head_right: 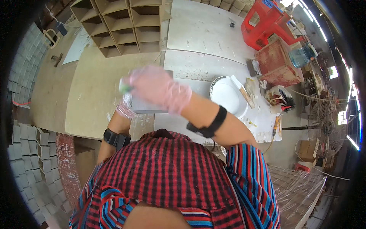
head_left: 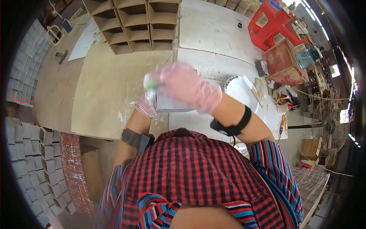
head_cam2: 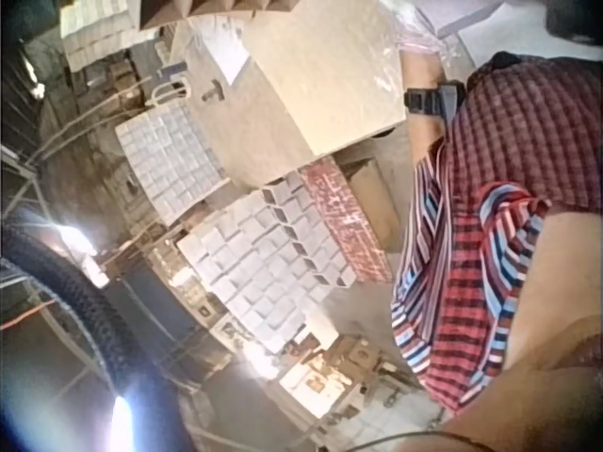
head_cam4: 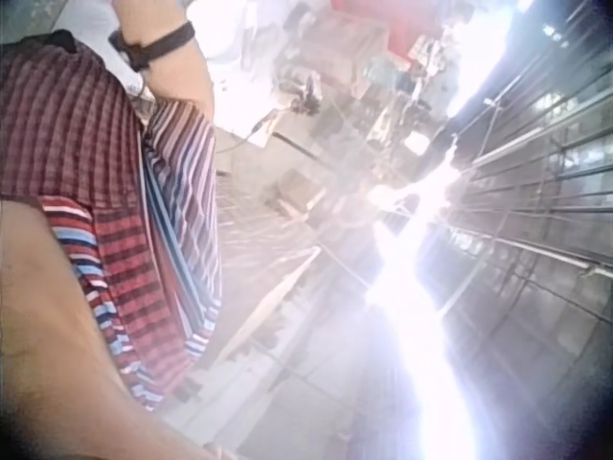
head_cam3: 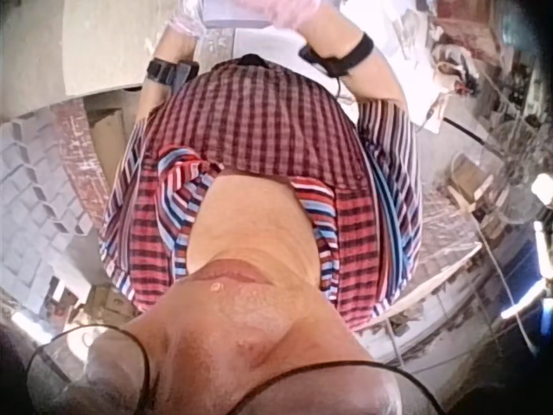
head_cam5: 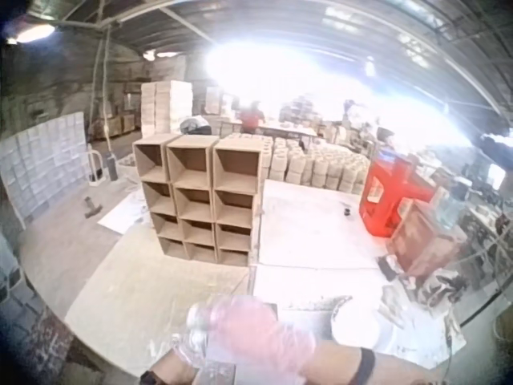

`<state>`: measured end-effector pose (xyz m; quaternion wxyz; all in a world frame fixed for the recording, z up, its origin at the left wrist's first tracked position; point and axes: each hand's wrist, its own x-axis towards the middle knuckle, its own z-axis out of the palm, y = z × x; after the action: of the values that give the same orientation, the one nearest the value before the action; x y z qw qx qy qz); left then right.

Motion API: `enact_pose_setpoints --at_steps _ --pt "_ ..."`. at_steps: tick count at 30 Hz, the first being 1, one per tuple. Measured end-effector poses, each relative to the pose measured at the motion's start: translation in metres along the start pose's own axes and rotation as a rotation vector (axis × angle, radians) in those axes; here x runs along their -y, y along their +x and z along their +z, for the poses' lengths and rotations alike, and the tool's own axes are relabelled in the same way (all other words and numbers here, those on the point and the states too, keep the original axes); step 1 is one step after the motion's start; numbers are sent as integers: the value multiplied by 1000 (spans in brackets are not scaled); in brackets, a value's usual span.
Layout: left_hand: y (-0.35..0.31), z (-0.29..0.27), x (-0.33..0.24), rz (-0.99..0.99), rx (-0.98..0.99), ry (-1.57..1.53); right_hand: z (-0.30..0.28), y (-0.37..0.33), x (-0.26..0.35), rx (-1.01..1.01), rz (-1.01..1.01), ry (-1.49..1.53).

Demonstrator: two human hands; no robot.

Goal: The recorder uses a damp sponge to wipe down the exterior surfaces of small wooden boxes in an industrial workshop.

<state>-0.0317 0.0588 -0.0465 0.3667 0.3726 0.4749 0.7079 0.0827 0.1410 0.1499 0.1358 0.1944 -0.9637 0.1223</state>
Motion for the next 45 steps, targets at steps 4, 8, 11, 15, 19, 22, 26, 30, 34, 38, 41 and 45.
enact_pose_setpoints --at_steps 4,8,11,15,19,22,26,30,34,38,41,45 --pt "-9 65 -81 32 -100 -207 -14 -2 -38 -155 195 -71" --pt "-15 39 -73 38 29 -238 -18 -26 -15 -35 37 63" --pt "-13 50 -80 105 -18 -54 -14 -40 -6 102 51 -16" --pt "-5 56 -103 -166 -71 -687 -6 -28 -32 29 233 27" --pt "-5 61 -89 -139 31 -820 -8 -23 -58 -63 327 -2" --pt "-12 56 -80 -193 -132 -755 -20 -22 -65 -112 395 -6" --pt "-16 64 -90 -46 -230 -303 -24 -28 -42 -133 175 212" --pt "-12 60 -91 -120 -159 -594 -14 -38 -23 1 120 133" --pt "-17 65 -94 -283 -142 -891 -10 -17 -70 -54 468 13" --pt "-15 61 -54 52 -214 -230 -23 -14 -73 -242 517 151" --pt "-15 51 -55 102 -190 -147 -47 -20 -51 -175 487 247" --pt "-13 54 -74 -71 -59 -729 -29 -36 -37 8 92 177"
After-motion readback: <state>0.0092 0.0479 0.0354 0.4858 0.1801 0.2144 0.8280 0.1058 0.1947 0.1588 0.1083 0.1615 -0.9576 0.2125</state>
